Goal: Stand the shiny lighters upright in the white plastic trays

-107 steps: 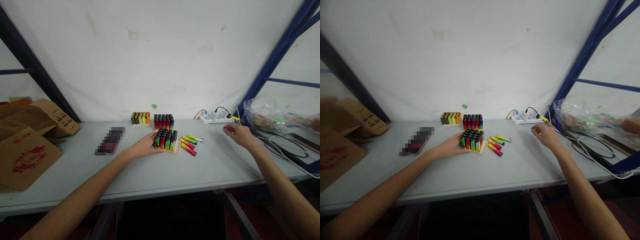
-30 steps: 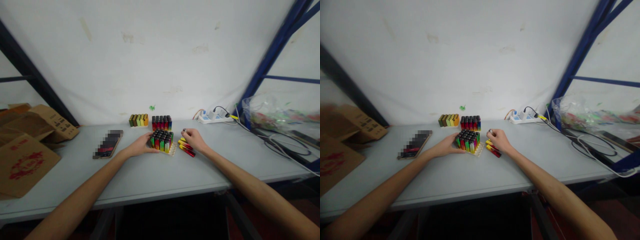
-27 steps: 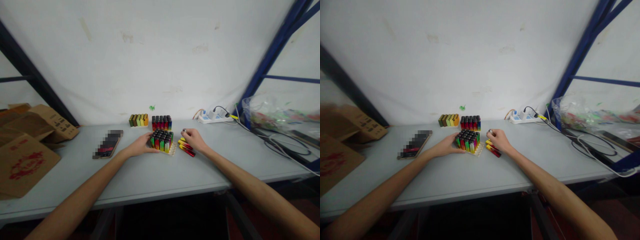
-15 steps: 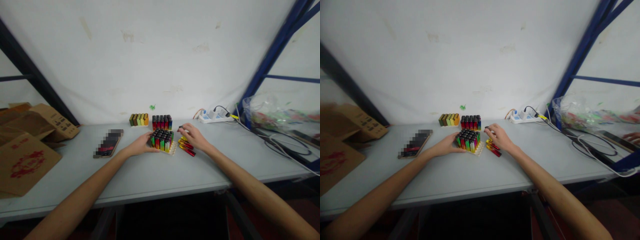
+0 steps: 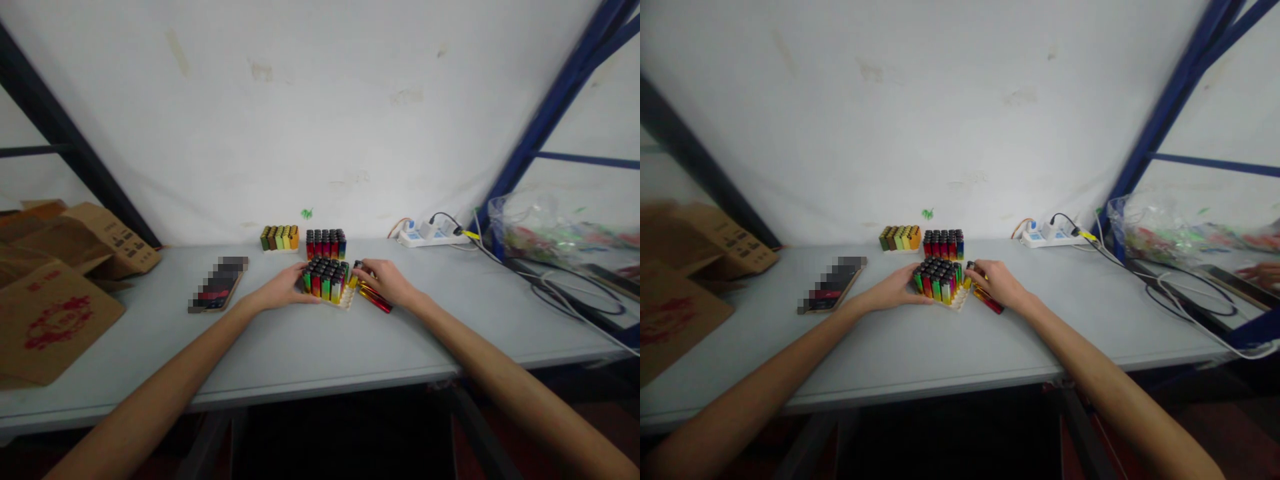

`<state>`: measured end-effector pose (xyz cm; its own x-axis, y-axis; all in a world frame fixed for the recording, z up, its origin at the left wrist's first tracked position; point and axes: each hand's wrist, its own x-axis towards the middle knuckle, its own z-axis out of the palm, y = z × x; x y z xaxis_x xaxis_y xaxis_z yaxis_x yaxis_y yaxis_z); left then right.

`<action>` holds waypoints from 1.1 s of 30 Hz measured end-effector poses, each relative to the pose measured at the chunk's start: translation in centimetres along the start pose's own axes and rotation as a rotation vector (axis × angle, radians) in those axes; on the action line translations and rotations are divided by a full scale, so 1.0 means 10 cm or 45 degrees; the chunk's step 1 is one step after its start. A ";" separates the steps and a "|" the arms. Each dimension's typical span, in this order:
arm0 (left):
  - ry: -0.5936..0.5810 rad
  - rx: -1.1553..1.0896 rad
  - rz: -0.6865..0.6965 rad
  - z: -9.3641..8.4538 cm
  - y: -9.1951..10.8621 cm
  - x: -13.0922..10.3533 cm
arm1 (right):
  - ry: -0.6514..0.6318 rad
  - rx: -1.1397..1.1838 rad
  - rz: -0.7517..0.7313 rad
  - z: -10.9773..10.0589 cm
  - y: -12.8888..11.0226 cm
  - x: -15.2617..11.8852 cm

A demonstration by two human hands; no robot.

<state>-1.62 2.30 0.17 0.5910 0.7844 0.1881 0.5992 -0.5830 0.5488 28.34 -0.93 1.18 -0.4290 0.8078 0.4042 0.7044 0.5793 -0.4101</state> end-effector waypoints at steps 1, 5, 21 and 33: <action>0.001 -0.004 0.001 0.00 0.00 0.00 | -0.014 -0.005 -0.014 0.01 0.00 0.00; -0.005 -0.010 0.014 0.00 0.01 0.00 | -0.076 -0.061 -0.130 0.04 0.01 0.01; -0.047 0.009 0.010 -0.02 0.03 -0.01 | -0.365 -0.207 0.009 -0.26 0.50 -0.07; -0.114 0.023 -0.050 -0.03 0.03 -0.03 | 0.002 0.327 0.135 -0.33 0.28 -0.07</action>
<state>-1.70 1.95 0.52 0.6124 0.7851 0.0929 0.6317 -0.5566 0.5396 32.47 -0.26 2.48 -0.3598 0.8654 0.3489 0.5791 0.5003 -0.6438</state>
